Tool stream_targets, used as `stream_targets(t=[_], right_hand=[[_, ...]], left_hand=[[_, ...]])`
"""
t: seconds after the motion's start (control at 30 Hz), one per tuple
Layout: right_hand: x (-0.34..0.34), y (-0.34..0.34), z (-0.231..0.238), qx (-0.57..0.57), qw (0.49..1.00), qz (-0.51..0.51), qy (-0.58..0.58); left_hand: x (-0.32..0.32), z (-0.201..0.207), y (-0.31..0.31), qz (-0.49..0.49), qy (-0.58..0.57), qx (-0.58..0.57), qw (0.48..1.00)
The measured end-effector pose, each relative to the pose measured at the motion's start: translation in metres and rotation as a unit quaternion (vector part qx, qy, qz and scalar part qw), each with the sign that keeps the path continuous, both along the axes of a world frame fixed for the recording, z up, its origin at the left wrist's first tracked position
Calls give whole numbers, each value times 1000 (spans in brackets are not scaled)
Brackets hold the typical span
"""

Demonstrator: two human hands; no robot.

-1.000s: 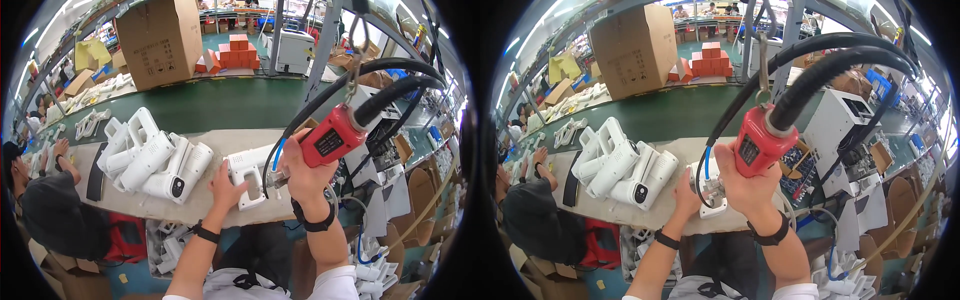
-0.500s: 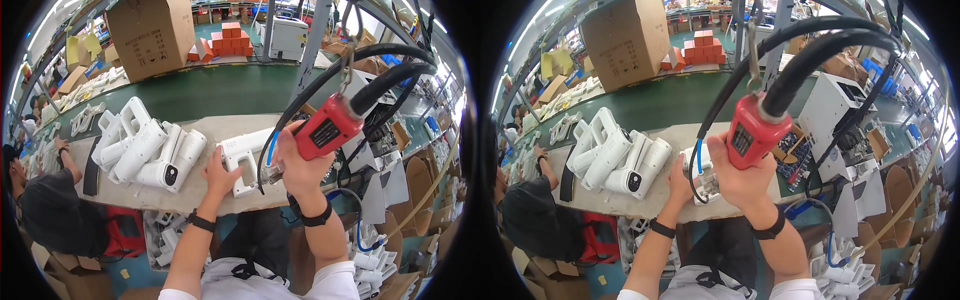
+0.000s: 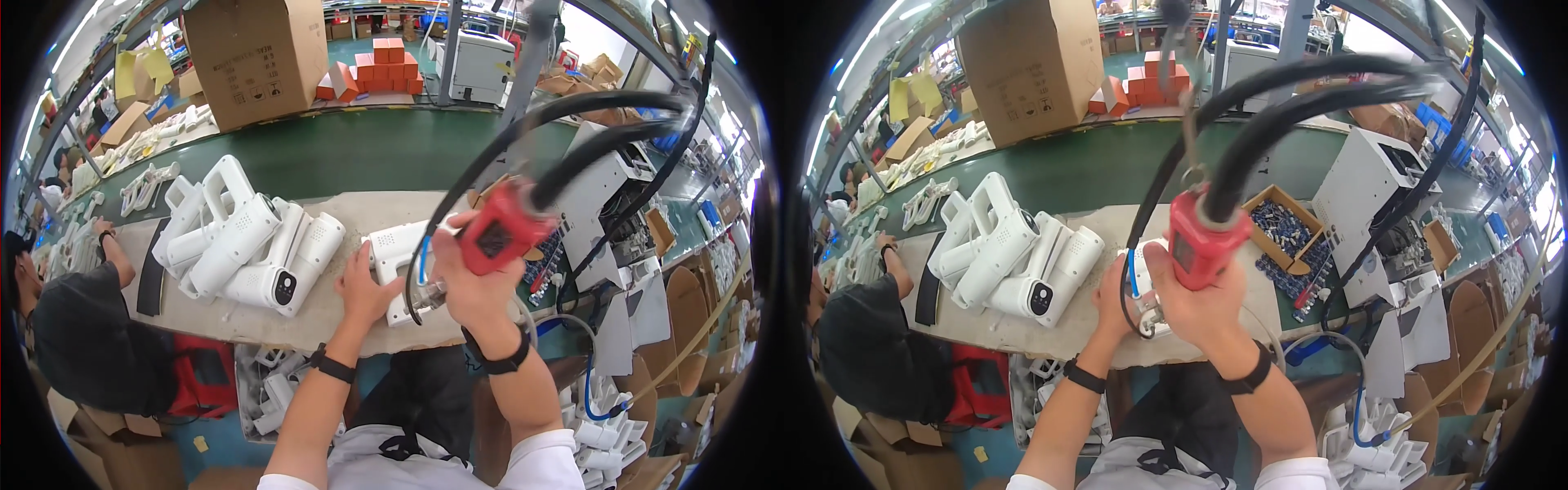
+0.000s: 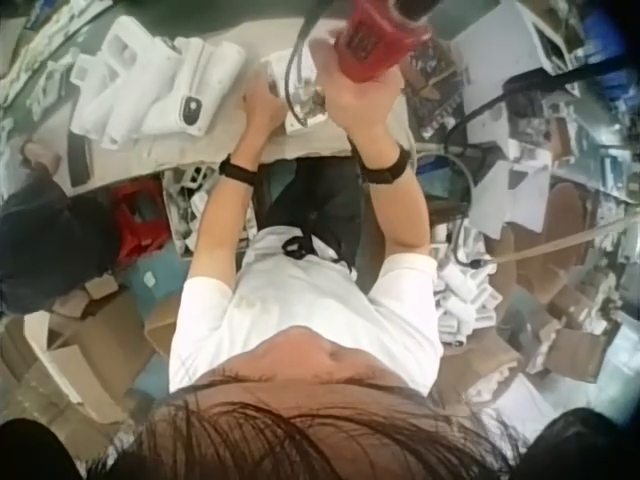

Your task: The person assembles a handheld sprayer by retrieving a housing from a bin, driving screws into it with a power screwdriver, and then fitting internal components into a second housing before securing it and placing it in a bin.

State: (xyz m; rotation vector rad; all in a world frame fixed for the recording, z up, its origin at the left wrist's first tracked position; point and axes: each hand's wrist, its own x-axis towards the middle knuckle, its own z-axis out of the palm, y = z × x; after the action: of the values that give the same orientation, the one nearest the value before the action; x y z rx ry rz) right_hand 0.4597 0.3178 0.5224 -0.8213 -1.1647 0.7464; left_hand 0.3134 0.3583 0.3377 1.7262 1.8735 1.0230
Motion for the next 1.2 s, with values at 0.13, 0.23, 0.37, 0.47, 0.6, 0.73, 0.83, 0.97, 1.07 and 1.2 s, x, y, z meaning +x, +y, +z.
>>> stream_targets(t=[0.13, 0.23, 0.37, 0.47, 0.6, 0.73, 0.83, 0.97, 1.07, 1.2], right_hand=[[-9, -18, 36, 64, 995, 72, -5], [-23, -18, 34, 83, 992, 80, -55], [-35, -19, 21, 9, 991, 135, -22], [-43, -15, 8, 2, 993, 117, -17], [-43, -1, -33, -50, 983, 174, 4], [-49, 2, -27, -3, 991, 109, -73], [-2, -11, 20, 67, 997, 3, -25], [72, -57, 67, 147, 984, -92, -25], [109, -100, 83, 69, 992, -55, -90], [147, -145, 94, 135, 977, -116, -114]], left_hand=[[7, 12, -9, -4, -33, 6, 999], [3, 14, -13, 29, 33, -9, 999], [-4, -2, -10, 44, 34, 29, 998], [-6, -11, -2, 22, -7, 21, 1000], [23, -15, -5, 0, 12, 58, 998], [-51, -15, -28, -53, -103, 47, 992], [-116, -37, -34, -107, -186, 13, 977], [17, 79, -58, -6, -195, -51, 980], [-22, 31, -57, -81, -298, 79, 948], [2, 68, -111, -261, 34, -182, 947]])
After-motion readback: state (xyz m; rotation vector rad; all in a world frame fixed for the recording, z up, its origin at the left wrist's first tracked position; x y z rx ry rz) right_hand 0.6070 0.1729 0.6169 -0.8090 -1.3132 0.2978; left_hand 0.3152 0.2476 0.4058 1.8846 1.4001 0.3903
